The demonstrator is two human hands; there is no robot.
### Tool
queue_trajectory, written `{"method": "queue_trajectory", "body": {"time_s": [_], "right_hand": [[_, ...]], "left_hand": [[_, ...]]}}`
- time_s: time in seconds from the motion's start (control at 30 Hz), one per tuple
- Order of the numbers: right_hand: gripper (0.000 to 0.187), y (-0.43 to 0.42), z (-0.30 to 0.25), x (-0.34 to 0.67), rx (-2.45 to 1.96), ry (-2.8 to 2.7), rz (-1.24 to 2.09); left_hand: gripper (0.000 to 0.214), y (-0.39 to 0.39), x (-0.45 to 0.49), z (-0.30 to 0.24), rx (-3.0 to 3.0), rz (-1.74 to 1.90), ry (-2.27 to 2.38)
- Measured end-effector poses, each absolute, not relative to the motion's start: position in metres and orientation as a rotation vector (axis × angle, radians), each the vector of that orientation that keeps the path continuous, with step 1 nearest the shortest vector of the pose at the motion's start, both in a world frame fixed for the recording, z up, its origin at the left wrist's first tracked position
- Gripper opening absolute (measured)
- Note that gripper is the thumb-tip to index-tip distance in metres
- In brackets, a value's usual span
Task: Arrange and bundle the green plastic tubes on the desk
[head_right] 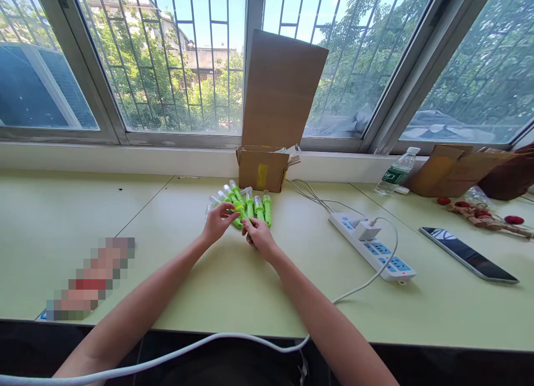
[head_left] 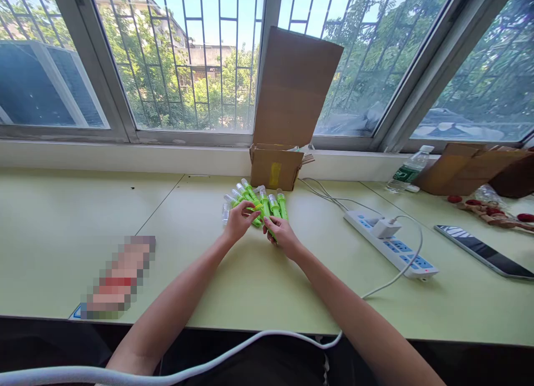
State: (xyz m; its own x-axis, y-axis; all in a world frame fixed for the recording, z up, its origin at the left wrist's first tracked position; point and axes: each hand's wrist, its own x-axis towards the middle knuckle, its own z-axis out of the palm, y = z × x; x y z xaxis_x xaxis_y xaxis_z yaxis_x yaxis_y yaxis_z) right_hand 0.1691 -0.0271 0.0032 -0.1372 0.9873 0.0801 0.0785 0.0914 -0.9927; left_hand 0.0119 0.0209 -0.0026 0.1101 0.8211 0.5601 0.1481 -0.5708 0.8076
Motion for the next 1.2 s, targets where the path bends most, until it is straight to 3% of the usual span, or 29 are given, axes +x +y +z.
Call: {"method": "queue_trajectory", "body": {"time_s": [0.37, 0.5, 0.97, 1.2], "right_hand": [[0.039, -0.0273, 0.0056, 0.1692, -1.119, -1.278, 1.305], [0.053, -0.0272, 0.0046, 0.1687, -1.120, -1.223, 1.311], [0.039, -0.0241, 0.0008, 0.1702, -1.130, -1.332, 1.156], [0.040, -0.0268, 0.0040, 0.1679, -1.097, -1.364, 1.248]], "left_hand": [[0.030, 0.0196, 0.0128, -0.0018, 1.812, 1.512, 0.922], [0.030, 0.0183, 0.0134, -0.0004, 1.801, 1.516, 0.916], [0.031, 0.0191, 0.0121, -0.0002, 1.795, 1.494, 0.910], [0.029, 0.0201, 0.0113, -0.0009, 1.803, 1.489, 0.907]]}}
